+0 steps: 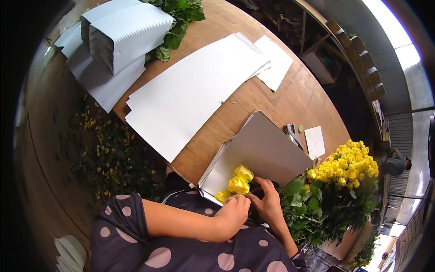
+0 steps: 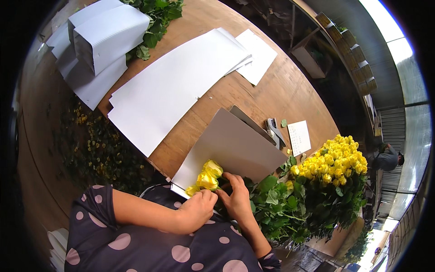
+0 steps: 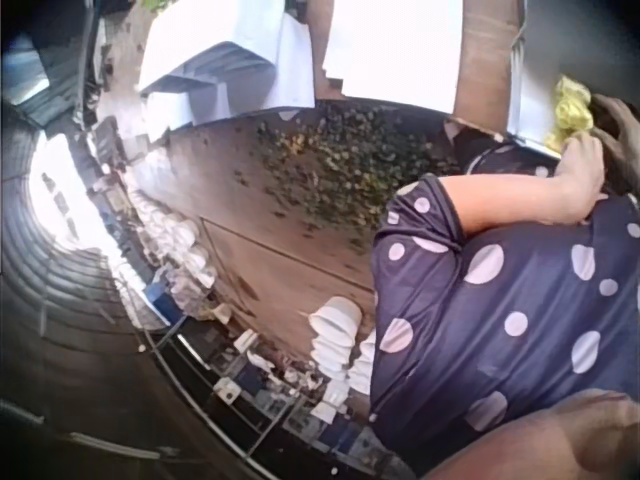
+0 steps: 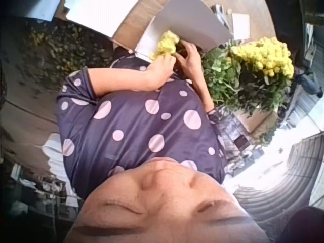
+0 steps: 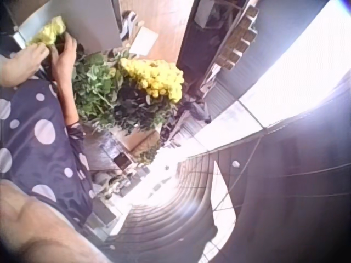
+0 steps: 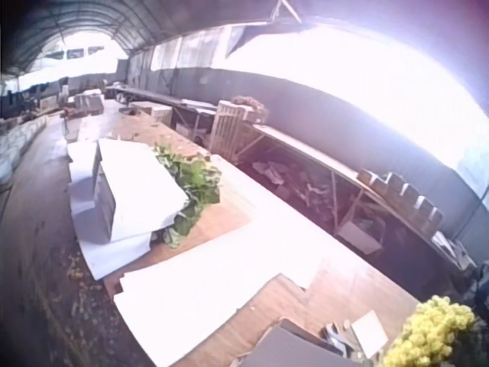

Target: The person arranges yellow roses and green leaves into a white rectangular box. They fold white paper, place it inside the box, and then insert the flowers and leaves, adjusting them by hand.

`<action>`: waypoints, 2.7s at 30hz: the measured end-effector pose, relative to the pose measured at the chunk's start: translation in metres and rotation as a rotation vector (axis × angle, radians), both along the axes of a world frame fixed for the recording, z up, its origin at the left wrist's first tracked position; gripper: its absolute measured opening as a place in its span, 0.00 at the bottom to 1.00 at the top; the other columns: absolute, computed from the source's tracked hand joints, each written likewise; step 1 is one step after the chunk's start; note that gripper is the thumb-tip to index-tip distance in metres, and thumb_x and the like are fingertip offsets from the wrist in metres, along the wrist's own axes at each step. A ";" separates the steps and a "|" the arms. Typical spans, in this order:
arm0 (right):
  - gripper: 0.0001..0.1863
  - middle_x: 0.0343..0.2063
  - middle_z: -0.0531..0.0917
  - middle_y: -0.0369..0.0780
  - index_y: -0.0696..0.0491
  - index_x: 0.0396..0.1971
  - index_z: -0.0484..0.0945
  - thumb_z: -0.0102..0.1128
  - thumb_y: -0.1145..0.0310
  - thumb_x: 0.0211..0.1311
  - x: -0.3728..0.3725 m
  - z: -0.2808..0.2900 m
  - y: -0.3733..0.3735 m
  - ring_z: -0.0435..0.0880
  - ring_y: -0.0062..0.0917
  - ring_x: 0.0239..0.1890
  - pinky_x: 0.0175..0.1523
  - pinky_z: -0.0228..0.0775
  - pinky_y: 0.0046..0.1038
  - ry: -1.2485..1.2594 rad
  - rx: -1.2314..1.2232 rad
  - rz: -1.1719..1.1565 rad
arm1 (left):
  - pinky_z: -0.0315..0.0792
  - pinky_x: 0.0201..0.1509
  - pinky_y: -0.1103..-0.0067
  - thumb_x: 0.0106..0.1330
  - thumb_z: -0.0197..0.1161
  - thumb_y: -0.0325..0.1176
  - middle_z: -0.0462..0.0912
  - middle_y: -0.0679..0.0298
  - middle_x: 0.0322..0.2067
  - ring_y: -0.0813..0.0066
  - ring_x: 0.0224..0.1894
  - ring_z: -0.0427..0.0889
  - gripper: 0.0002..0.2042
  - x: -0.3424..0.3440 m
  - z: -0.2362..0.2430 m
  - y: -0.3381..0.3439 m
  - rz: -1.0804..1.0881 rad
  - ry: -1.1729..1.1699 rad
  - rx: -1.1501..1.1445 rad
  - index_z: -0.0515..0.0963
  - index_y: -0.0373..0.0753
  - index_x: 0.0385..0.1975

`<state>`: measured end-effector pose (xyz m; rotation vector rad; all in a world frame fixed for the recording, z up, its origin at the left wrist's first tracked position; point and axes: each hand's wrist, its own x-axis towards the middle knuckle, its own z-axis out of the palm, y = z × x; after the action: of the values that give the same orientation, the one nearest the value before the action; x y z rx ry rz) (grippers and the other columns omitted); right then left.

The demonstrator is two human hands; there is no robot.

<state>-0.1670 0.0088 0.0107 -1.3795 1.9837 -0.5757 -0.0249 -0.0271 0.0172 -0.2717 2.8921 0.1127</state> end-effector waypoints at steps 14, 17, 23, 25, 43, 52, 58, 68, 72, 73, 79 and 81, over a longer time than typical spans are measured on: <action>0.23 0.35 0.73 0.44 0.57 0.40 0.70 0.61 0.77 0.37 0.021 -0.007 0.000 0.75 0.35 0.35 0.38 0.69 0.27 -0.024 -0.053 -0.090 | 0.67 0.32 0.84 0.48 0.53 0.33 0.67 0.55 0.36 0.70 0.31 0.68 0.12 0.010 0.005 -0.005 0.036 0.067 0.050 0.76 0.31 0.28; 0.22 0.36 0.72 0.44 0.56 0.40 0.69 0.59 0.78 0.39 0.018 -0.013 0.002 0.75 0.35 0.33 0.37 0.69 0.28 0.051 -0.147 -0.010 | 0.71 0.32 0.81 0.48 0.52 0.31 0.63 0.49 0.46 0.68 0.31 0.70 0.18 0.011 0.003 -0.014 0.099 0.153 0.161 0.69 0.28 0.39; 0.22 0.40 0.68 0.46 0.56 0.40 0.69 0.61 0.75 0.39 0.012 -0.017 0.004 0.76 0.35 0.33 0.38 0.70 0.29 0.007 -0.099 -0.035 | 0.72 0.39 0.76 0.50 0.59 0.35 0.51 0.37 0.54 0.57 0.39 0.74 0.28 0.007 -0.001 -0.040 0.130 0.113 0.498 0.60 0.22 0.46; 0.22 0.42 0.68 0.45 0.55 0.40 0.70 0.61 0.76 0.39 0.004 -0.010 0.008 0.78 0.30 0.30 0.36 0.71 0.26 0.027 -0.117 -0.011 | 0.70 0.42 0.74 0.52 0.58 0.35 0.54 0.36 0.53 0.53 0.38 0.74 0.26 0.005 0.001 -0.044 0.173 0.115 0.593 0.61 0.22 0.45; 0.11 0.28 0.77 0.48 0.55 0.27 0.75 0.51 0.68 0.41 -0.309 -0.061 0.095 0.76 0.38 0.32 0.39 0.67 0.33 0.579 0.169 -0.713 | 0.73 0.28 0.74 0.42 0.52 0.22 0.65 0.41 0.47 0.62 0.23 0.77 0.12 -0.002 0.006 -0.053 0.184 0.177 0.475 0.71 0.26 0.29; 0.10 0.28 0.80 0.43 0.56 0.30 0.77 0.55 0.69 0.46 -0.335 -0.033 0.152 0.78 0.27 0.29 0.37 0.68 0.26 0.485 0.516 -0.568 | 0.72 0.32 0.73 0.47 0.52 0.23 0.66 0.45 0.48 0.59 0.29 0.77 0.13 -0.008 0.009 -0.051 0.211 0.116 0.515 0.73 0.31 0.35; 0.13 0.34 0.76 0.51 0.55 0.35 0.72 0.45 0.74 0.48 -0.313 -0.095 0.152 0.76 0.43 0.37 0.42 0.68 0.38 0.734 0.711 -0.621 | 0.72 0.28 0.76 0.42 0.52 0.22 0.65 0.40 0.47 0.63 0.23 0.77 0.12 -0.006 0.005 -0.052 0.164 0.179 0.468 0.71 0.26 0.28; 0.08 0.34 0.74 0.42 0.53 0.31 0.70 0.43 0.71 0.50 -0.308 -0.119 0.155 0.76 0.41 0.31 0.35 0.69 0.38 0.877 0.442 -0.529 | 0.73 0.30 0.76 0.43 0.51 0.22 0.65 0.39 0.47 0.61 0.25 0.77 0.12 -0.009 0.008 -0.053 0.114 0.156 0.447 0.71 0.26 0.30; 0.11 0.23 0.76 0.43 0.52 0.23 0.72 0.57 0.60 0.47 -0.306 -0.061 0.160 0.75 0.42 0.27 0.30 0.67 0.38 0.909 -0.050 -0.693 | 0.73 0.30 0.75 0.43 0.51 0.22 0.65 0.39 0.47 0.61 0.26 0.77 0.11 -0.009 0.009 -0.053 0.121 0.151 0.441 0.72 0.26 0.29; 0.11 0.21 0.76 0.45 0.53 0.22 0.73 0.60 0.61 0.45 -0.311 -0.043 0.174 0.75 0.42 0.25 0.28 0.66 0.37 0.835 -0.219 -0.734 | 0.73 0.31 0.75 0.43 0.51 0.22 0.65 0.39 0.47 0.61 0.26 0.77 0.11 -0.009 0.009 -0.052 0.121 0.136 0.440 0.72 0.26 0.29; 0.11 0.24 0.79 0.43 0.59 0.29 0.74 0.60 0.70 0.46 -0.277 0.081 0.238 0.78 0.33 0.27 0.32 0.67 0.27 0.809 -0.513 -0.915 | 0.73 0.31 0.74 0.44 0.52 0.22 0.66 0.39 0.46 0.59 0.27 0.77 0.09 -0.008 0.004 -0.053 0.109 0.159 0.423 0.72 0.27 0.26; 0.12 0.30 0.78 0.42 0.59 0.33 0.73 0.59 0.71 0.48 -0.268 0.105 0.255 0.77 0.32 0.32 0.36 0.66 0.27 0.776 -0.627 -0.994 | 0.73 0.31 0.74 0.44 0.52 0.22 0.66 0.40 0.46 0.58 0.27 0.77 0.09 -0.006 0.002 -0.053 0.102 0.166 0.424 0.72 0.27 0.26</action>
<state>-0.4351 0.2637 0.1158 -0.8721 3.3402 -1.3288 -0.0308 -0.0798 0.0195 -0.3423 2.9178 0.7875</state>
